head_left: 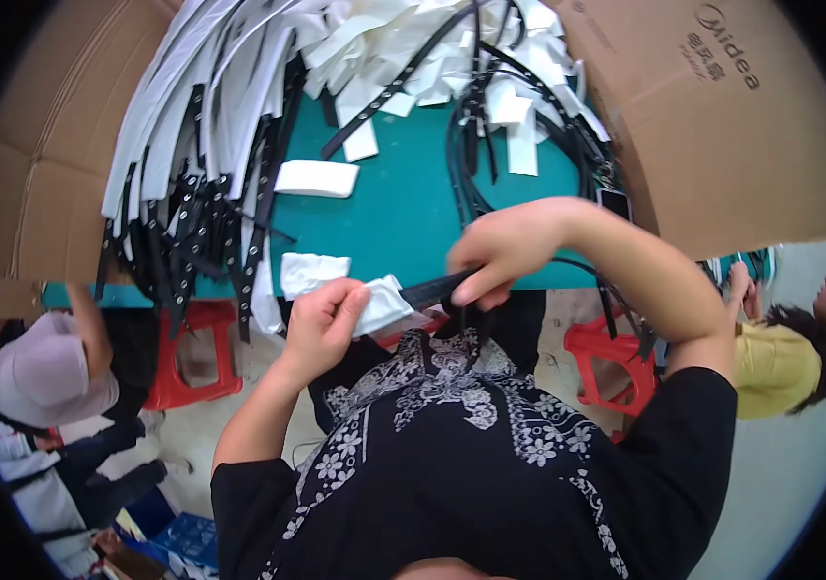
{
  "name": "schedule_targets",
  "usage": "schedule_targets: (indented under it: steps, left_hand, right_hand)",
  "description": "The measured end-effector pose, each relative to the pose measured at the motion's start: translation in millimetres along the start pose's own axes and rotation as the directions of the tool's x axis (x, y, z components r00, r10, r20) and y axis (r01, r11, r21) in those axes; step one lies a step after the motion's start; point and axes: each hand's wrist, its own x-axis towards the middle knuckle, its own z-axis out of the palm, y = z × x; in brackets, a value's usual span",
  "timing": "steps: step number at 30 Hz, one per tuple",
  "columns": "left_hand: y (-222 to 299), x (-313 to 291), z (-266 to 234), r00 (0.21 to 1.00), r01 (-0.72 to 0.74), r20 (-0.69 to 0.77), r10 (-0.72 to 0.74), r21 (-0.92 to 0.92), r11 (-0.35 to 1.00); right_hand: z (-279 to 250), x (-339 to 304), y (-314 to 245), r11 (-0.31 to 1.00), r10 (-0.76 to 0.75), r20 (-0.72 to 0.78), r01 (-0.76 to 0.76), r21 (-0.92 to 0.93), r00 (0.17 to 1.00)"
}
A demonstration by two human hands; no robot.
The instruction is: Wrapping black belts or straps with white protective strips in a factory setting.
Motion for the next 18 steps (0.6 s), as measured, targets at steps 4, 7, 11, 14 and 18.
schedule_targets:
  steps: [4,7,11,14,18]
  left_hand:
    - [-15.5,-7.4,-4.0,0.993,0.072,-0.078,-0.083,-0.133,0.989]
    - [-9.8,-5.1,2.1,0.998,0.039,-0.043,-0.044,-0.108,0.993]
    - [16.2,5.7,2.2,0.999,-0.043,-0.016,0.041,-0.104,0.994]
    - [8.4,4.8,-5.0,0.994,-0.072,-0.086,0.07,-0.021,0.997]
    - [21.2,4.0,-1.1,0.996,-0.04,-0.077,0.033,-0.09,0.995]
  right_hand:
    - [-18.8,-40.2,11.5,0.999,0.007,-0.147,-0.013,-0.043,0.989]
    - [-26.1,-45.2,-50.9,0.978,0.142,-0.164,-0.164,-0.131,0.976]
    - [-32.7,-31.9,-88.5,0.93,0.216,-0.118,-0.241,-0.276,0.969]
    - [-48.0,-42.9,-87.2,0.831,0.363,-0.111,-0.375,-0.411,0.925]
    - [-45.1,-34.5,-102.1,0.834,0.298,-0.033,-0.277,-0.477,0.954]
